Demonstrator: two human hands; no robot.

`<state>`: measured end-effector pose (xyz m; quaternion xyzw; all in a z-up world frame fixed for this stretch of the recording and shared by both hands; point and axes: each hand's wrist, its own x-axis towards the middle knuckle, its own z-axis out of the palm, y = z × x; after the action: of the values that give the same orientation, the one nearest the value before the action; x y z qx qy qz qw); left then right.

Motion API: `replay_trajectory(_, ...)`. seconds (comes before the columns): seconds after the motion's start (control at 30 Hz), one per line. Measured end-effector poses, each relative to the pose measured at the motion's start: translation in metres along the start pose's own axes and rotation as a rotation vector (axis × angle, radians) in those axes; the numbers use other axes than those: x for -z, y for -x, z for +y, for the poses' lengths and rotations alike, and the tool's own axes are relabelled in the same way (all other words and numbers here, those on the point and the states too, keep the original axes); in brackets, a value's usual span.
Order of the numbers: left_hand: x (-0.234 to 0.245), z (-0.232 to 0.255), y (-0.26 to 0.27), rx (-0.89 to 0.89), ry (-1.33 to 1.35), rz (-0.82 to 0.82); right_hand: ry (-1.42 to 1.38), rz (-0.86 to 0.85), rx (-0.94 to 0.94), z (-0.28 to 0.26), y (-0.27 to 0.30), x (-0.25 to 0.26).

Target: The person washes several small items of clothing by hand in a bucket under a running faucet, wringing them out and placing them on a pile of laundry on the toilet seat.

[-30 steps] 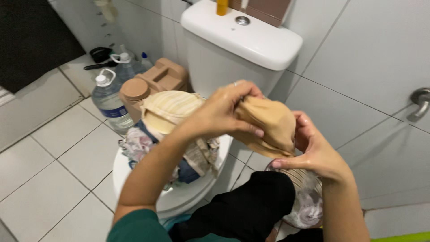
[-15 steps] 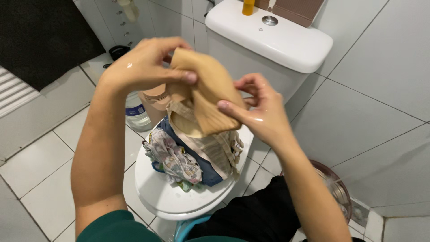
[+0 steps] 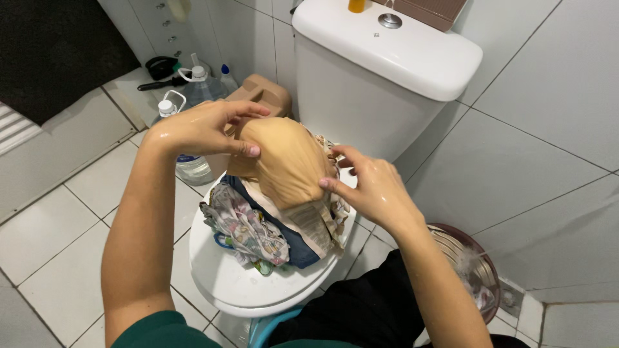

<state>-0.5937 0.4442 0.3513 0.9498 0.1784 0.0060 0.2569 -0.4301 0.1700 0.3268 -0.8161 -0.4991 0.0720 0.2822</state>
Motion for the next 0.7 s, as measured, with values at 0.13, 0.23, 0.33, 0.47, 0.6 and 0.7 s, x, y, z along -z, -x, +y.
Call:
replay_trajectory(0.13, 0.003, 0.018, 0.013, -0.087, -0.051, 0.109, -0.156, -0.007, 0.010, 0.002, 0.007, 0.002)
replay_trajectory(0.23, 0.009, 0.037, 0.023, -0.243, -0.100, 0.230, -0.142, 0.053, 0.096, 0.016, 0.015, 0.013)
replay_trajectory(0.33, 0.016, 0.081, 0.026, -0.485, -0.101, 0.322, -0.173, 0.067, 0.103, 0.046, 0.028, 0.033)
replay_trajectory(0.47, -0.010, 0.168, -0.014, -0.760, -0.150, 0.265, -0.089, -0.001, -0.107, 0.110, 0.051, 0.067)
replay_trajectory(0.6, -0.084, 0.270, -0.091, -0.793, -0.313, -0.074, -0.080, 0.037, -0.354, 0.189, 0.096, 0.101)
replay_trajectory(0.7, -0.155, 0.341, -0.142, -0.648, -0.466, -0.369, -0.095, 0.063, -0.483, 0.257, 0.135, 0.120)
